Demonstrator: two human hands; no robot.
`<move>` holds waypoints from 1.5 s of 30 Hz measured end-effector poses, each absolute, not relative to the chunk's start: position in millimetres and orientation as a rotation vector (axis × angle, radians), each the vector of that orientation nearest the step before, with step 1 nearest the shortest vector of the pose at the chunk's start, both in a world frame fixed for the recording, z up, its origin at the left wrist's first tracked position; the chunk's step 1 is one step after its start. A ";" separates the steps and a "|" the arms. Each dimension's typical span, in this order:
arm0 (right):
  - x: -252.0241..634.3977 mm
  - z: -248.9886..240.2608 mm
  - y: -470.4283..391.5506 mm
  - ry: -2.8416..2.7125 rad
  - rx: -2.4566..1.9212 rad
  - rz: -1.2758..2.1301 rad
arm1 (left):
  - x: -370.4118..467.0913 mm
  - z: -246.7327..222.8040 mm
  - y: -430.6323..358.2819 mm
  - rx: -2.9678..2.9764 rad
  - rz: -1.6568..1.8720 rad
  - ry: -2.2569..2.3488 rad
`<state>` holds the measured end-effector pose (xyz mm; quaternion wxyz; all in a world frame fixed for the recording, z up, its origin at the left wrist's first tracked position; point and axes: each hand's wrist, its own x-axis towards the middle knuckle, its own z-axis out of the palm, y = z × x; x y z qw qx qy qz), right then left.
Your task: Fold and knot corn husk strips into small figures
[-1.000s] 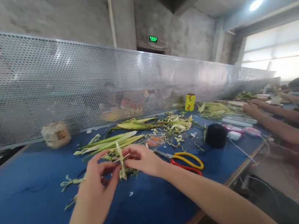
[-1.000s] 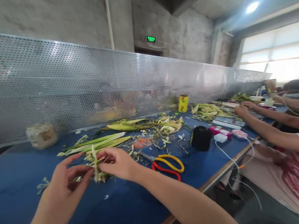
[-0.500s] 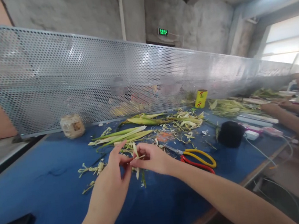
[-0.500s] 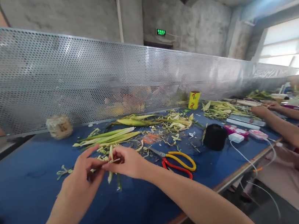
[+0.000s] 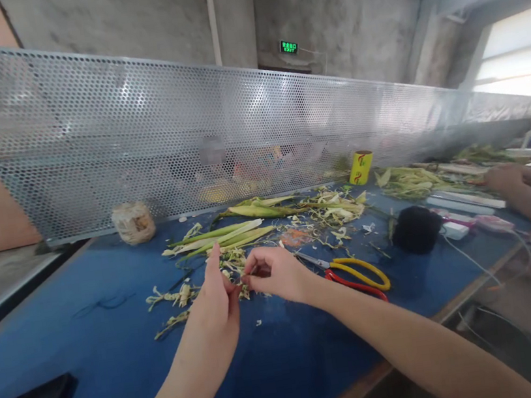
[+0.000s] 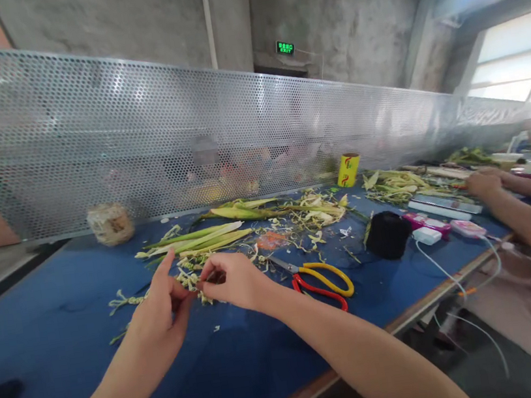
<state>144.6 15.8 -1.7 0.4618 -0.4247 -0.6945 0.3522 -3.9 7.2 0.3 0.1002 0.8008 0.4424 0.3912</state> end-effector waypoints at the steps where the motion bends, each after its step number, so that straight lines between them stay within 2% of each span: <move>1: 145.2 -0.6 15.5 -1.693 -1.046 0.880 | -4.0 1.0 6.8 2.372 1.156 1.306; 11: 152.8 10.1 20.8 -1.513 -0.942 1.241 | -14.3 -5.4 13.3 2.344 1.234 1.161; 16: 152.6 11.0 17.5 -1.621 -0.886 1.226 | -12.7 -3.4 7.8 2.372 1.117 1.136; 23: 151.6 8.6 17.9 -1.705 -1.005 1.224 | -11.7 -2.2 6.8 2.457 1.132 1.065; 32: 151.8 7.6 11.8 -1.908 -1.071 0.834 | -12.1 -0.3 8.0 2.434 1.054 1.171; 39: 152.2 9.7 13.8 -1.865 -0.978 1.047 | -13.5 -4.4 8.1 2.540 1.196 1.214; 45: 151.5 8.4 14.5 -1.829 -0.896 1.094 | -12.3 -3.6 7.4 2.473 1.279 1.236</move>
